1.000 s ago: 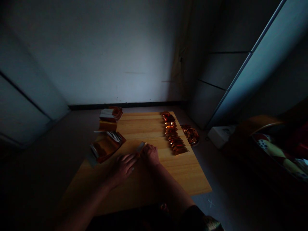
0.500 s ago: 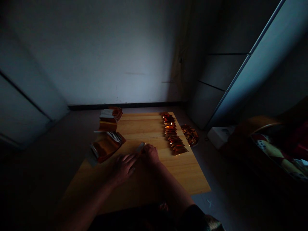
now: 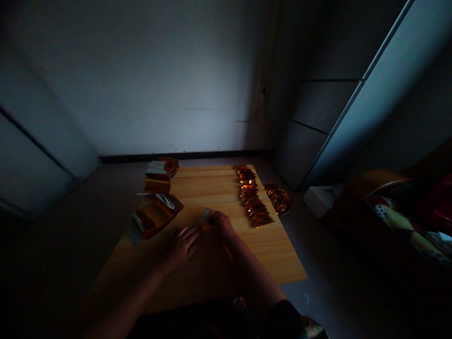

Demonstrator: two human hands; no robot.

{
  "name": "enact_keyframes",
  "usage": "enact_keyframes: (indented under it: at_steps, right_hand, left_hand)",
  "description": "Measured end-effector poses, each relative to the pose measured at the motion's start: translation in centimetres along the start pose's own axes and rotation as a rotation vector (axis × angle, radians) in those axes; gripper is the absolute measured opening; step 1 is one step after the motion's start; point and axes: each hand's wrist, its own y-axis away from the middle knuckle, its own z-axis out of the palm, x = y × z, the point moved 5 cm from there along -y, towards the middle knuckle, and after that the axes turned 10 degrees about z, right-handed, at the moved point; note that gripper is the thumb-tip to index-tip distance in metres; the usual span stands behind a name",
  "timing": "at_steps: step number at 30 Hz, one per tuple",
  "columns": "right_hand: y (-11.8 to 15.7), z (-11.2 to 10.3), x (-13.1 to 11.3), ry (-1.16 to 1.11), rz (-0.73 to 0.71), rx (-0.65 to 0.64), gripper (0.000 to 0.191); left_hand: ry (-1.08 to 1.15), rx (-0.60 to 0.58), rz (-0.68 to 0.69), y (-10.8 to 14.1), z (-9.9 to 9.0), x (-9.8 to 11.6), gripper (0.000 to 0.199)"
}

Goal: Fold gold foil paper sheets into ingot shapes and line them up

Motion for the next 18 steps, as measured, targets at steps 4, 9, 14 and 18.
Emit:
enact_keyframes:
  at_steps: [4,9,14,18]
  right_hand:
    - [-0.14,0.17,0.36,-0.084,0.027,-0.033,0.018]
    - [-0.02,-0.08,0.19,-0.005,0.03,-0.006,0.017]
    - [0.15,-0.33,-0.17,0.036,0.034,0.013,0.019]
    - [-0.04,-0.24,-0.16,0.077,-0.001,-0.024,0.02]
  left_hand:
    - [0.0,-0.002,-0.011,-0.03,0.05,-0.02,0.046]
    - [0.008,0.008,-0.009,-0.08,0.19,0.0,0.046]
    - [0.017,0.007,-0.016,-0.1,0.12,-0.08,0.046]
    - [0.012,0.006,-0.074,-0.51,0.15,0.15,0.039]
